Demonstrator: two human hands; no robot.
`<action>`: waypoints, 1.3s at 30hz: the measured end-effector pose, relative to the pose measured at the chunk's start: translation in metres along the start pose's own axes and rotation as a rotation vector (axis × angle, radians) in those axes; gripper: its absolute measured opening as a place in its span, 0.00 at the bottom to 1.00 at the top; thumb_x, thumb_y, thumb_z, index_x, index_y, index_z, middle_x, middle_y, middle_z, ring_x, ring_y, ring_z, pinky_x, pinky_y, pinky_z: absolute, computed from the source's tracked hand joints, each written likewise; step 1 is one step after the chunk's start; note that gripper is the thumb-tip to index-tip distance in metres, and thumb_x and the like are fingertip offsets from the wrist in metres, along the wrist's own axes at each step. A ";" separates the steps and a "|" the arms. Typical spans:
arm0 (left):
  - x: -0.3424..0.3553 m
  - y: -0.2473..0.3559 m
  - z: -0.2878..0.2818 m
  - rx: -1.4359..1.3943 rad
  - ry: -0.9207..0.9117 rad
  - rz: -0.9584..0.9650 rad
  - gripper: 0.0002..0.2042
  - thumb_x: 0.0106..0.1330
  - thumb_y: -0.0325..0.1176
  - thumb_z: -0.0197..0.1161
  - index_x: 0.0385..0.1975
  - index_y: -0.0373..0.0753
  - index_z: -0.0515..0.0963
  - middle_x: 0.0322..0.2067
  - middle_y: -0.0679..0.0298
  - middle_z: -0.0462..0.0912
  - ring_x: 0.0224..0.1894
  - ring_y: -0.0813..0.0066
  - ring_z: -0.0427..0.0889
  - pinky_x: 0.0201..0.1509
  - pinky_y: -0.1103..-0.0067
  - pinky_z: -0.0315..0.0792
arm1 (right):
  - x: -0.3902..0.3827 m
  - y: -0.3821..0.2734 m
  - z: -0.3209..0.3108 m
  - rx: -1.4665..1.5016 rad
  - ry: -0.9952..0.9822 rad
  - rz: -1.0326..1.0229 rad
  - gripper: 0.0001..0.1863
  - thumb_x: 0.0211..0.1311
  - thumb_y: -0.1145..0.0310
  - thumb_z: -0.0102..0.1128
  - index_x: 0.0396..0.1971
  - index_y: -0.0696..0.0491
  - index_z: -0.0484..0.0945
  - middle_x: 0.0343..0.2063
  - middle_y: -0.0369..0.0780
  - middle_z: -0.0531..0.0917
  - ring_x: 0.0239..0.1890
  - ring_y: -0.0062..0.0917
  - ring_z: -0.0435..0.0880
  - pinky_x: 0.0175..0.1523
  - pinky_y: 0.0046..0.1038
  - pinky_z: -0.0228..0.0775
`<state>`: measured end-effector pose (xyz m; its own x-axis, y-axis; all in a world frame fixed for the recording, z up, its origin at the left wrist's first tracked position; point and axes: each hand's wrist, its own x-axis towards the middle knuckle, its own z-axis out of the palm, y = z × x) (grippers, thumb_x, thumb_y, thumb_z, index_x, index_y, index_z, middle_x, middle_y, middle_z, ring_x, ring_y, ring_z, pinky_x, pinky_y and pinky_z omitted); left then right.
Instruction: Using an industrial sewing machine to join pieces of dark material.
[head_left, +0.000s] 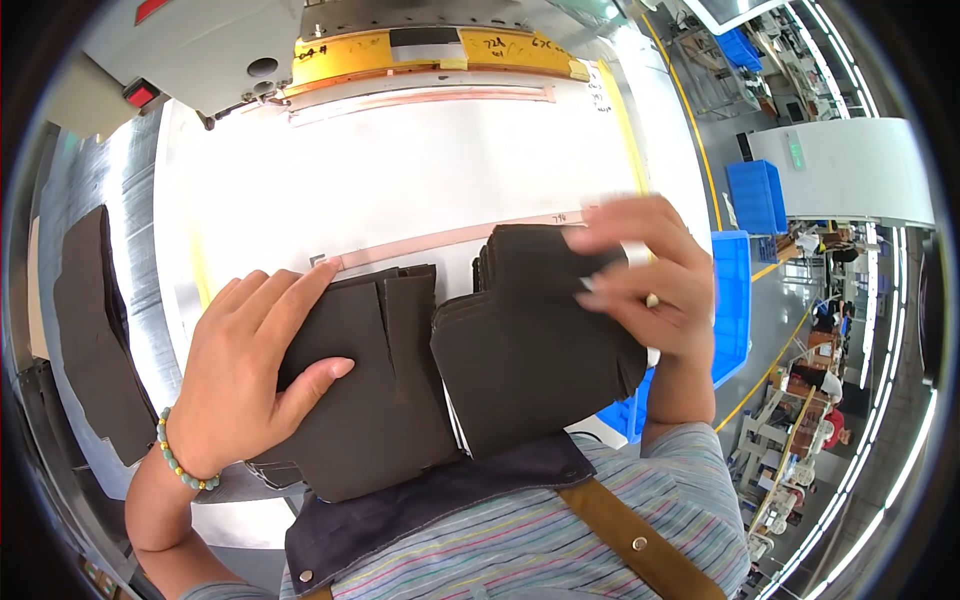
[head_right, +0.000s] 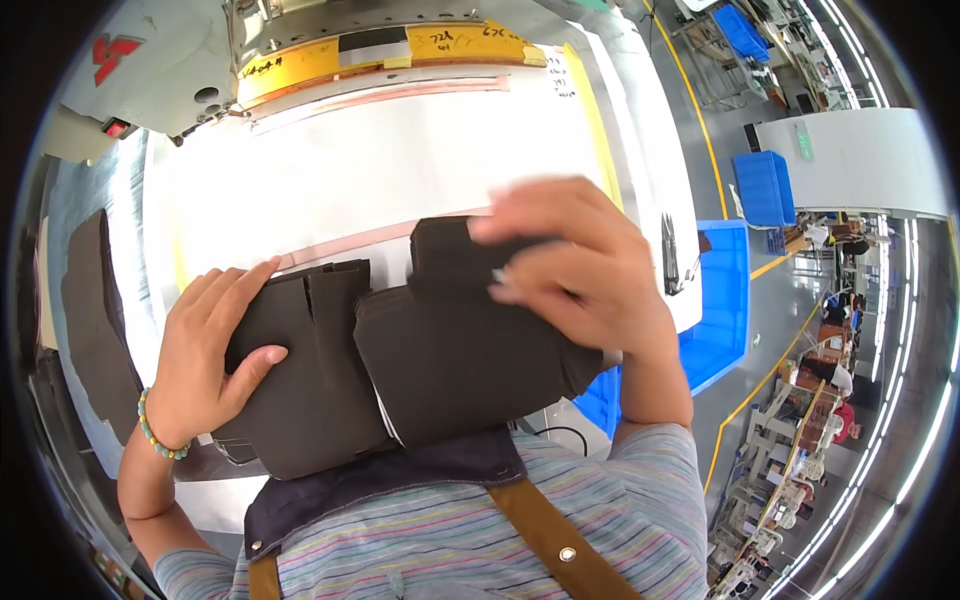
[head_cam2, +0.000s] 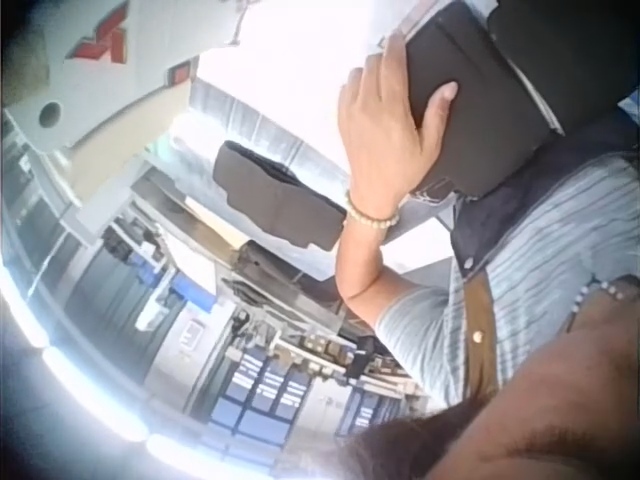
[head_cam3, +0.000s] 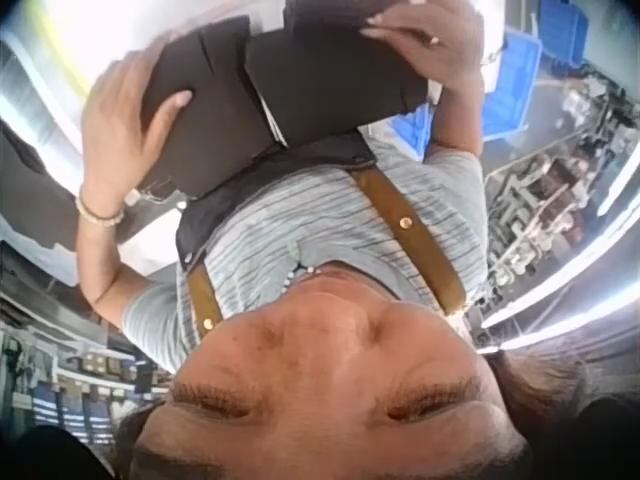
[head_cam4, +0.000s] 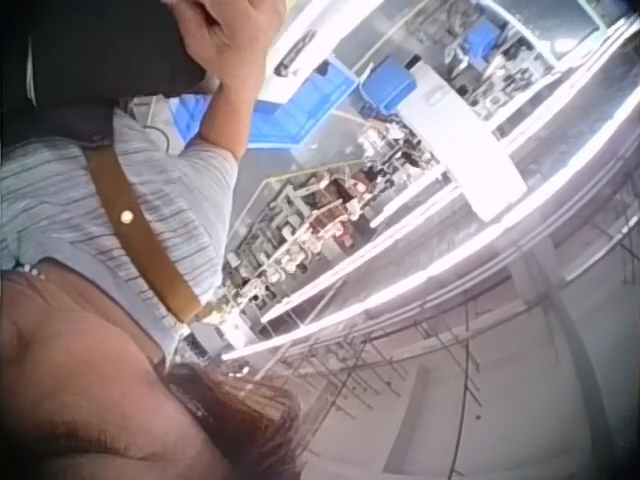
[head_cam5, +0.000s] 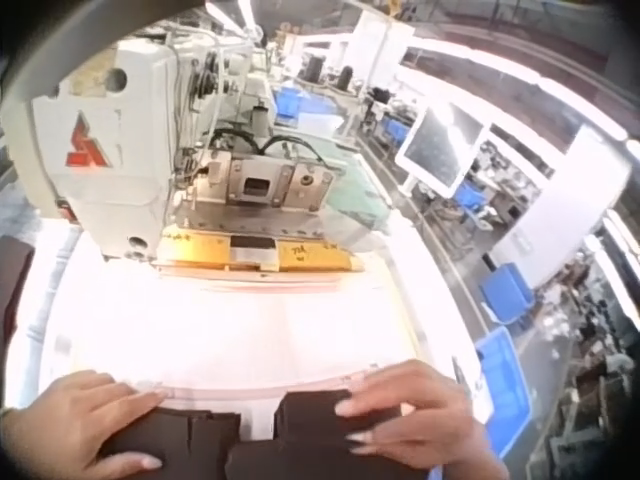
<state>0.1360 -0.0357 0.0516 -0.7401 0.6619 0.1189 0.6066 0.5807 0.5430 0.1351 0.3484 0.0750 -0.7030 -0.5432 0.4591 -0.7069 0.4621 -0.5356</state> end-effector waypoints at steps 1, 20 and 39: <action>-0.001 0.001 -0.002 -0.019 -0.006 -0.015 0.35 0.65 0.43 0.73 0.68 0.28 0.74 0.44 0.46 0.81 0.42 0.47 0.77 0.50 0.61 0.73 | -0.008 -0.003 -0.005 0.249 0.074 -0.018 0.09 0.59 0.73 0.79 0.28 0.49 0.83 0.52 0.42 0.90 0.48 0.33 0.92 0.47 0.30 0.82; 0.057 -0.015 -0.023 -0.030 -0.112 0.092 0.29 0.65 0.25 0.71 0.68 0.34 0.76 0.69 0.51 0.78 0.68 0.47 0.78 0.72 0.61 0.73 | 0.084 0.270 -0.022 0.152 0.284 0.689 0.16 0.68 0.69 0.74 0.53 0.56 0.88 0.48 0.36 0.91 0.48 0.16 0.86 0.57 0.21 0.76; 0.129 -0.070 0.040 0.549 -0.031 0.180 0.34 0.79 0.48 0.60 0.76 0.32 0.65 0.78 0.41 0.64 0.77 0.45 0.68 0.83 0.60 0.60 | 0.036 0.159 -0.003 -0.299 0.069 0.148 0.14 0.75 0.72 0.62 0.57 0.56 0.85 0.57 0.44 0.87 0.59 0.38 0.86 0.64 0.34 0.79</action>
<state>0.0096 0.0285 -0.0046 -0.6075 0.7818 0.1407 0.7901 0.6130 0.0047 -0.0027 0.4039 0.0087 -0.7963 -0.4110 0.4438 -0.5812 0.7231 -0.3733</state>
